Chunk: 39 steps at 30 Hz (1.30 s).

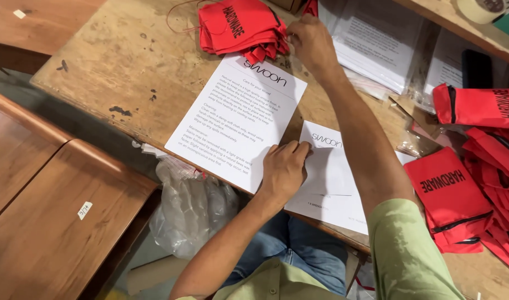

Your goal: Folding furniture instruction manuals and placing them into red hardware bags.

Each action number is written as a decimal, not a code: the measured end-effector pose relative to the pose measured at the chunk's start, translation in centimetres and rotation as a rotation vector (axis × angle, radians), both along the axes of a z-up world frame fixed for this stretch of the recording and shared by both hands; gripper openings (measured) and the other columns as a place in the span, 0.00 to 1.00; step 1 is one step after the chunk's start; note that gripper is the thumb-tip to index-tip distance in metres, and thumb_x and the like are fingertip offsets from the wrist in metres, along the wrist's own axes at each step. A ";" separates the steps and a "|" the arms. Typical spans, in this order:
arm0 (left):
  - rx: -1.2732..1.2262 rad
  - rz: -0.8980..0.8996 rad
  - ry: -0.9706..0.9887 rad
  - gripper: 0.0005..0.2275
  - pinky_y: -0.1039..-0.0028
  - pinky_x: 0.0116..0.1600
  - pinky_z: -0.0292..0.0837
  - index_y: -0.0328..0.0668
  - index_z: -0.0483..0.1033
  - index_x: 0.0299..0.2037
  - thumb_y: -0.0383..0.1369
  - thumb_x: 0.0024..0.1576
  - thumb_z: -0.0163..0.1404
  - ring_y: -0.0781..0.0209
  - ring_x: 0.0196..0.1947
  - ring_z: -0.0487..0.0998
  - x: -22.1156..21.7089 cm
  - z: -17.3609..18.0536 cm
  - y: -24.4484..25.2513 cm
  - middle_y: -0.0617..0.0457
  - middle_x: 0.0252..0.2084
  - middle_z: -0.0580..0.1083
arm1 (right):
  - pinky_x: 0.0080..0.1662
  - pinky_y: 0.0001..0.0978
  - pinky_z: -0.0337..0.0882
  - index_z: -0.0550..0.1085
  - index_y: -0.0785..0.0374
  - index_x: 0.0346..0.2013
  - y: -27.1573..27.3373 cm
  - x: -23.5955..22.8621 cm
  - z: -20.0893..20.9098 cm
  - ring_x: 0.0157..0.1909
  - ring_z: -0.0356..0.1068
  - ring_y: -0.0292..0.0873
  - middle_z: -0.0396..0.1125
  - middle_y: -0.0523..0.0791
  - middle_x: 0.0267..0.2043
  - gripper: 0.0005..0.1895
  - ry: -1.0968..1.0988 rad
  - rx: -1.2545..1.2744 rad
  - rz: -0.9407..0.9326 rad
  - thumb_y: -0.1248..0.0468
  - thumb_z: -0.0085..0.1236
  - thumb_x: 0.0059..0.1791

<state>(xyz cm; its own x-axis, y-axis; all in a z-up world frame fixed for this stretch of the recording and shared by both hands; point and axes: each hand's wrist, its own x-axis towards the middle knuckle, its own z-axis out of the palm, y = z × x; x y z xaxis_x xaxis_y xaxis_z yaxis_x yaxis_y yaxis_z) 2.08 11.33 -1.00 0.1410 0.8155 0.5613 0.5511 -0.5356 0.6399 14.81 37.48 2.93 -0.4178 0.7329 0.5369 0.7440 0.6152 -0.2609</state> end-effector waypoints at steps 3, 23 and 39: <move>-0.007 0.015 -0.021 0.06 0.64 0.37 0.64 0.39 0.74 0.33 0.20 0.51 0.56 0.55 0.29 0.76 0.2 -0.5 -0.1 0.52 0.27 0.70 | 0.45 0.48 0.70 0.80 0.68 0.39 0.5 0.1 0.3 0.42 0.71 0.57 0.70 0.54 0.39 0.06 0.030 -0.028 0.049 0.73 0.66 0.48; 0.146 -0.286 -0.447 0.16 0.69 0.32 0.73 0.34 0.76 0.36 0.16 0.40 0.41 0.55 0.25 0.76 -3.9 2.7 -3.3 0.48 0.29 0.74 | 0.53 0.47 0.69 0.75 0.68 0.43 -25.6 8.0 7.8 0.50 0.70 0.55 0.71 0.52 0.48 0.12 -0.550 0.012 0.033 0.68 0.56 0.45; -0.112 -0.085 -0.280 0.07 0.67 0.43 0.74 0.38 0.79 0.46 0.32 0.67 0.50 0.56 0.35 0.78 0.6 4.6 -4.6 0.47 0.36 0.77 | 0.54 0.31 0.73 0.50 0.61 0.76 -35.9 12.8 6.2 0.52 0.70 0.33 0.69 0.44 0.53 0.35 1.005 -0.806 0.205 0.64 0.51 0.56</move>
